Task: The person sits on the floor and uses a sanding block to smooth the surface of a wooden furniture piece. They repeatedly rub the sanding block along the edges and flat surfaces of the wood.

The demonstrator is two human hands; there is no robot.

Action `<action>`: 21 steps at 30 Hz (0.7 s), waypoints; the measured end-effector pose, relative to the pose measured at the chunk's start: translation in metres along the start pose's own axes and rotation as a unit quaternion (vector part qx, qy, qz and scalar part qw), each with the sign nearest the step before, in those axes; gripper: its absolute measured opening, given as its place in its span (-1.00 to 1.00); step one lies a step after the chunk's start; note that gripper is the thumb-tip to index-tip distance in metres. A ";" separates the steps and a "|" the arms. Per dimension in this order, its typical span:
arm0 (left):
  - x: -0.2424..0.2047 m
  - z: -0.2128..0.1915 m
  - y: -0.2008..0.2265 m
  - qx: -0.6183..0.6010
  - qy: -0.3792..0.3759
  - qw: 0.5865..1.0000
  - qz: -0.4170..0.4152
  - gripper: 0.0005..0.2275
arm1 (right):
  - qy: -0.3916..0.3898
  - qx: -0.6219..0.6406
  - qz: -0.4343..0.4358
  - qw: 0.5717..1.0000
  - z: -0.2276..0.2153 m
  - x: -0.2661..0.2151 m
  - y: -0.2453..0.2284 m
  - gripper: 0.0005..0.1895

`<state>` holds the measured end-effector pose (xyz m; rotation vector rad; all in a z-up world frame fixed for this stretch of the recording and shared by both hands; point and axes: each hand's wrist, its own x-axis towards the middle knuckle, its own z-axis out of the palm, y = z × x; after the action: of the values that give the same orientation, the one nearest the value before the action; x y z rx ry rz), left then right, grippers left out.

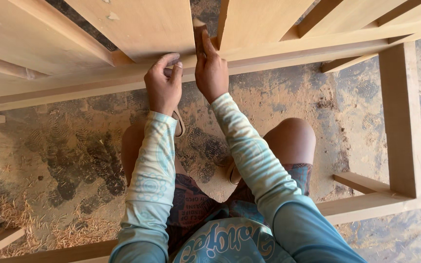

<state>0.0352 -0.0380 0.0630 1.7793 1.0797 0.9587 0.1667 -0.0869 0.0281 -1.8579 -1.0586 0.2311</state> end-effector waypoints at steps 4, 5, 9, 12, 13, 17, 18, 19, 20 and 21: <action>0.009 -0.005 -0.001 0.009 -0.010 1.000 -0.004 -0.80 | 0.044 0.040 -0.109 0.992 -0.018 -0.023 -0.006 -0.40; 0.009 -0.005 -0.002 0.010 -0.010 1.000 0.002 -0.80 | 0.041 0.017 -0.062 0.997 -0.022 -0.024 -0.005 -0.42; 0.006 -0.007 -0.006 0.024 -0.011 1.000 0.005 -0.80 | 0.047 -0.014 0.024 0.998 -0.022 -0.028 -0.009 -0.48; 0.006 -0.007 -0.005 0.015 -0.017 1.000 -0.003 -0.79 | 0.044 0.010 -0.015 0.999 -0.022 -0.020 -0.013 -0.51; 0.005 -0.006 -0.004 0.015 -0.021 1.000 -0.010 -0.79 | 0.038 0.019 -0.032 0.999 -0.024 -0.020 -0.013 -0.51; 0.005 -0.005 0.001 0.030 -0.035 0.999 -0.026 -0.79 | 0.061 -0.097 -0.153 0.981 -0.035 -0.021 -0.008 -0.22; 0.005 -0.003 0.003 0.038 -0.039 0.998 -0.026 -0.78 | 0.024 -0.120 -0.098 0.988 -0.037 -0.019 -0.006 -0.22; 0.006 -0.002 0.005 0.038 -0.042 0.998 -0.027 -0.78 | -0.015 -0.142 -0.042 0.989 -0.038 -0.016 -0.003 -0.21; 0.005 -0.001 0.006 0.039 -0.046 0.998 -0.029 -0.78 | -0.028 -0.137 -0.039 0.989 -0.037 -0.013 0.000 -0.21; 0.004 0.000 0.008 0.040 -0.049 0.997 -0.032 -0.78 | -0.042 -0.133 -0.037 0.990 -0.034 -0.009 0.002 -0.22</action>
<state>0.0386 -0.0361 0.0709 1.8269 1.1190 0.7905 0.1809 -0.1159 0.0425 -2.0546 -1.2645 0.1302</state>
